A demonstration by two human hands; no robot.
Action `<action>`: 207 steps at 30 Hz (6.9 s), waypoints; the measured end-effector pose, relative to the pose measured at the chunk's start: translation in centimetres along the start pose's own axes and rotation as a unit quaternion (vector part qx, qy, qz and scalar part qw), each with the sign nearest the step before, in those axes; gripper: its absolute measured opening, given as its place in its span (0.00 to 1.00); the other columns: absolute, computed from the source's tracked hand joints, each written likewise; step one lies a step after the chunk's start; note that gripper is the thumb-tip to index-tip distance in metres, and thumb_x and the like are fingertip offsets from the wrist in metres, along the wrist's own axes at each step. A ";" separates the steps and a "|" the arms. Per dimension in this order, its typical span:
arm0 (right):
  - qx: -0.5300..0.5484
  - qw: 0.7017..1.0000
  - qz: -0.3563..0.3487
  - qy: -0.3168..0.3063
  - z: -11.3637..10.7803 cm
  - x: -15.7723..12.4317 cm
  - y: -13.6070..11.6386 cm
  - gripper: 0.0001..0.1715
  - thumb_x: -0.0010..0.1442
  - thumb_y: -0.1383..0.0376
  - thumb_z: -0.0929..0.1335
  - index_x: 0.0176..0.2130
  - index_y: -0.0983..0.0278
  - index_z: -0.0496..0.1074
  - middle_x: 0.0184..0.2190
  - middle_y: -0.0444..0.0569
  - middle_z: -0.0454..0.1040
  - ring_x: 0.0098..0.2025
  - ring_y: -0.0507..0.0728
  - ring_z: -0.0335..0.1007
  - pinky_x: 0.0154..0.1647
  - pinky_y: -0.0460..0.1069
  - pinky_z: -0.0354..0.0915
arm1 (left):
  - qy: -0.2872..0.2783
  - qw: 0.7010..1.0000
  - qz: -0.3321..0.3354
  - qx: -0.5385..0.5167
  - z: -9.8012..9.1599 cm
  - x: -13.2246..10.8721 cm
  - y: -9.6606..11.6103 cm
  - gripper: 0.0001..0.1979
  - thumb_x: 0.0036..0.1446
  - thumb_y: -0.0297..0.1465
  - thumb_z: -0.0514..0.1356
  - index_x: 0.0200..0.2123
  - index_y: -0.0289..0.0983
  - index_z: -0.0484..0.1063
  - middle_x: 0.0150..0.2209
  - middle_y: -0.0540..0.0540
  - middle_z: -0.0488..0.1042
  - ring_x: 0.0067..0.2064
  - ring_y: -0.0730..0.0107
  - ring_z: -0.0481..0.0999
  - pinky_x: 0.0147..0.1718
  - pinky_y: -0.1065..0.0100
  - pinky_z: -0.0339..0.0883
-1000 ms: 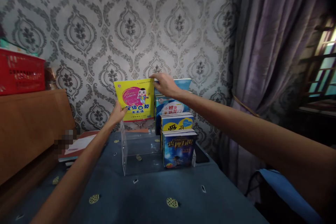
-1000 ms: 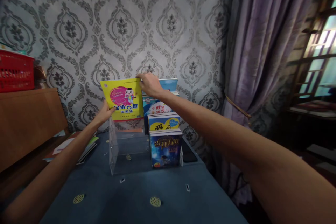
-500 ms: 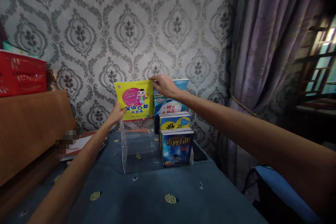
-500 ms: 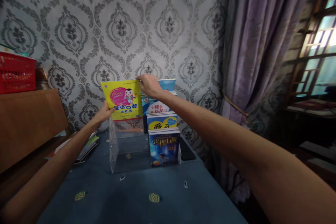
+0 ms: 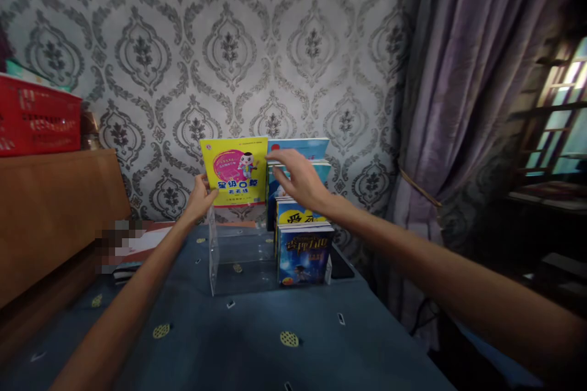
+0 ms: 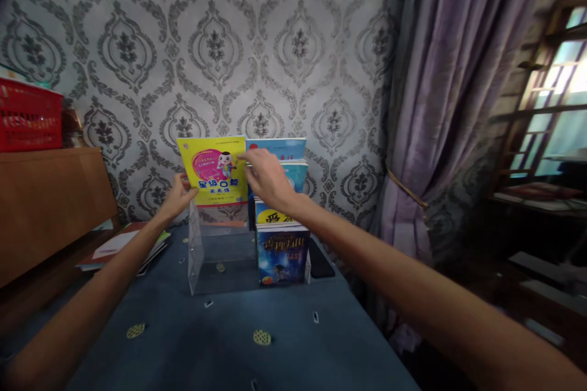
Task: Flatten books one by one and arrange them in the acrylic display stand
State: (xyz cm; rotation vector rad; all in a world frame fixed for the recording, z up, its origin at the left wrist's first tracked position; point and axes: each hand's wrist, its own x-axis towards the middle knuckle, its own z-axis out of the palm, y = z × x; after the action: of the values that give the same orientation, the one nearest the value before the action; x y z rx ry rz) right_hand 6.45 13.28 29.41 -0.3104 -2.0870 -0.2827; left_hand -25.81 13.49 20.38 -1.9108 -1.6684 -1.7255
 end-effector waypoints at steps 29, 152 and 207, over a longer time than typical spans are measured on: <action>0.375 0.848 0.307 -0.213 10.6 -29.0 -11.5 0.17 0.68 0.61 0.62 0.44 0.59 0.79 0.42 0.54 0.81 0.48 0.62 0.77 0.52 0.59 0.72 | -0.173 0.799 -0.172 0.550 -10.7 -17.7 -9.4 0.24 0.63 0.26 0.47 0.61 0.32 0.63 0.62 0.25 0.68 0.65 0.43 0.66 0.59 0.29 0.51; 0.212 0.901 0.316 -0.208 8.8 -29.4 -11.7 0.16 0.63 0.75 0.64 0.43 0.62 0.79 0.46 0.52 0.81 0.51 0.61 0.72 0.52 0.58 0.65 | -0.376 0.860 0.195 0.286 7.9 -25.1 5.6 0.13 0.71 0.31 0.48 0.41 0.37 0.73 0.41 0.41 0.74 0.43 0.60 0.73 0.44 0.59 0.68; 0.359 0.876 0.209 -0.243 4.0 -31.5 -7.1 0.29 0.57 0.81 0.60 0.52 0.65 0.74 0.40 0.49 0.82 0.47 0.55 0.75 0.50 0.52 0.69 | -0.368 0.860 0.209 0.286 8.6 -26.8 9.5 0.15 0.70 0.30 0.48 0.39 0.37 0.74 0.38 0.39 0.75 0.41 0.55 0.75 0.40 0.56 0.71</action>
State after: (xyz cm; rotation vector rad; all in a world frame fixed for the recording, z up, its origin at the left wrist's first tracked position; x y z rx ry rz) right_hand 16.58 4.55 -0.28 -0.3883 -2.3633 0.9056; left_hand -7.33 -1.72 2.80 -2.4591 -1.4873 -0.2659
